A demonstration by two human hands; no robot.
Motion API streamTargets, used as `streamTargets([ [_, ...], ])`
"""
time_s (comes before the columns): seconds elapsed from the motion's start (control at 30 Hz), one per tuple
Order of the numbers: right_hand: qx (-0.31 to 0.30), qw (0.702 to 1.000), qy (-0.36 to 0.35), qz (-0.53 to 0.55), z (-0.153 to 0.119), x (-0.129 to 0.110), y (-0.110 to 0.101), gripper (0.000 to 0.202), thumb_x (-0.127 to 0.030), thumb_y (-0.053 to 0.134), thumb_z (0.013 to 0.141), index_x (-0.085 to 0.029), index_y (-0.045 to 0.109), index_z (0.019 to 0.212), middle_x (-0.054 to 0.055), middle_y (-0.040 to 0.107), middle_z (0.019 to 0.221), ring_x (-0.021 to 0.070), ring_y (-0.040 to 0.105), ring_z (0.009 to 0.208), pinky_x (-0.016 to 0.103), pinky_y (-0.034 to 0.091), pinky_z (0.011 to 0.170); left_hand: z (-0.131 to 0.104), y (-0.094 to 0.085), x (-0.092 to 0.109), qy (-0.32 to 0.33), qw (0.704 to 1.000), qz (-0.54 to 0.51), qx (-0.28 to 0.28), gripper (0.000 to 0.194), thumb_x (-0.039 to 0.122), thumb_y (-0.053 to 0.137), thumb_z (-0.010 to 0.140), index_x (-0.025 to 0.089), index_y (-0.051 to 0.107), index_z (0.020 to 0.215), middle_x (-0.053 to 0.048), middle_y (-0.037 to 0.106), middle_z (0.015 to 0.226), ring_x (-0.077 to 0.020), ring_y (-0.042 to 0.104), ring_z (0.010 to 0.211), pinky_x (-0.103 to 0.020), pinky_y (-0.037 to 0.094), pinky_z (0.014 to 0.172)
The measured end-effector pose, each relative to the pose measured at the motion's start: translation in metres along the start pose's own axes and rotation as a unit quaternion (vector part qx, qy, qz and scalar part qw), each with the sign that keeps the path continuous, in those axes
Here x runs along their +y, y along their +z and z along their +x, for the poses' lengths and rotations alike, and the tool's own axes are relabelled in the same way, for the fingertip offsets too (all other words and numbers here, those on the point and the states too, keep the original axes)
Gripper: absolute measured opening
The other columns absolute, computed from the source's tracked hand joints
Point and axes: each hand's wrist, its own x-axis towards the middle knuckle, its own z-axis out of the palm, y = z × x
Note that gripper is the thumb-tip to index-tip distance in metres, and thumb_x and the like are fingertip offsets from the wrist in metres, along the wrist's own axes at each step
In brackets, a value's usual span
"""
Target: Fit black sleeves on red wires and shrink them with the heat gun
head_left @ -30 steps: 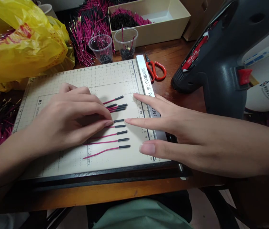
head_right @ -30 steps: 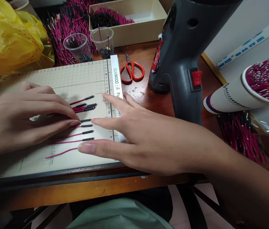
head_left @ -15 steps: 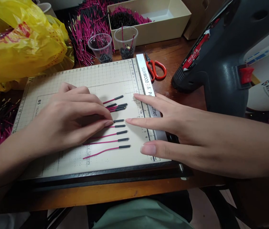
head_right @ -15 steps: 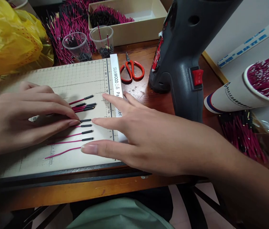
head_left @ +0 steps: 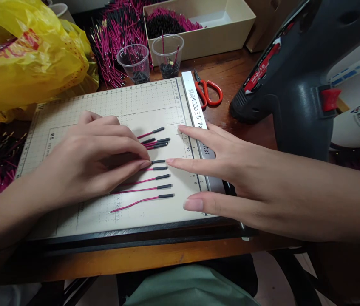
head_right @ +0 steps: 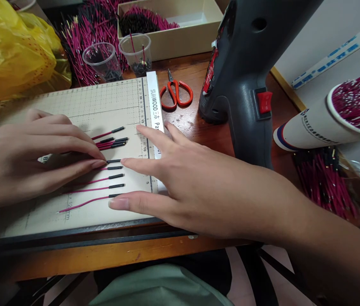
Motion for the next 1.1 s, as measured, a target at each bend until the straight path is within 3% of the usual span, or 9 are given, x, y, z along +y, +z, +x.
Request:
streamTargets([
  [0.2,0.013,1.000,0.009,-0.016,0.0008,-0.0008,0.0041,0.061,-0.062,0.038,0.105,-0.025,0.059,0.149,0.019,0.038,0.166,0.0438,0.030,0.158,0.066,0.040,0.119,-0.0006,-0.0002,-0.0004,0.000,1.000,0.005,0.002,0.014,0.034,0.064,0.098,0.029,0.074,0.090,0.007,0.076,0.083,-0.0179,0.062,0.076,-0.039,0.032,0.079],
  [0.4,0.015,0.999,0.032,-0.026,0.0007,-0.0031,0.0066,0.063,-0.066,0.045,0.101,-0.027,0.060,0.148,0.021,0.032,0.169,0.0529,0.020,0.158,0.077,0.037,0.115,0.0004,-0.0008,0.0001,-0.006,1.000,0.006,-0.003,0.014,0.035,0.064,0.096,0.029,0.075,0.089,0.006,0.077,0.082,-0.0183,0.062,0.075,-0.040,0.032,0.078],
  [0.53,0.022,0.999,0.031,-0.027,0.0006,-0.0044,0.0078,0.064,-0.067,0.047,0.100,-0.025,0.062,0.146,0.023,0.035,0.167,0.0559,0.023,0.156,0.080,0.037,0.112,0.0009,-0.0011,0.0008,-0.015,1.000,0.011,-0.005,0.017,0.037,0.063,0.097,0.029,0.075,0.087,0.006,0.076,0.081,-0.0182,0.062,0.075,-0.040,0.032,0.078],
  [0.7,0.022,0.999,0.027,-0.034,0.0004,-0.0033,0.0077,0.064,-0.066,0.045,0.101,-0.025,0.060,0.148,0.023,0.035,0.167,0.0557,0.021,0.157,0.080,0.038,0.111,0.0001,-0.0008,-0.0004,-0.014,1.000,0.004,-0.003,0.014,0.038,0.065,0.095,0.032,0.075,0.088,0.008,0.076,0.081,-0.0180,0.063,0.075,-0.040,0.033,0.078],
  [0.93,0.017,0.999,0.018,-0.044,-0.0012,-0.0024,0.0040,0.062,-0.064,0.042,0.102,-0.026,0.061,0.147,0.022,0.039,0.165,0.0521,0.030,0.155,0.076,0.042,0.111,0.0005,-0.0002,0.0000,-0.004,1.000,-0.001,0.001,0.011,0.033,0.065,0.096,0.030,0.075,0.090,0.007,0.076,0.083,-0.0176,0.063,0.076,-0.039,0.033,0.079],
  [1.1,0.014,0.999,0.023,-0.040,0.0005,-0.0033,0.0050,0.062,-0.065,0.043,0.102,-0.025,0.062,0.146,0.022,0.036,0.167,0.0545,0.025,0.156,0.079,0.039,0.112,0.0005,-0.0001,-0.0005,-0.005,1.000,0.007,0.000,0.014,0.035,0.063,0.096,0.031,0.074,0.088,0.006,0.076,0.081,-0.0188,0.062,0.074,-0.040,0.032,0.077],
])
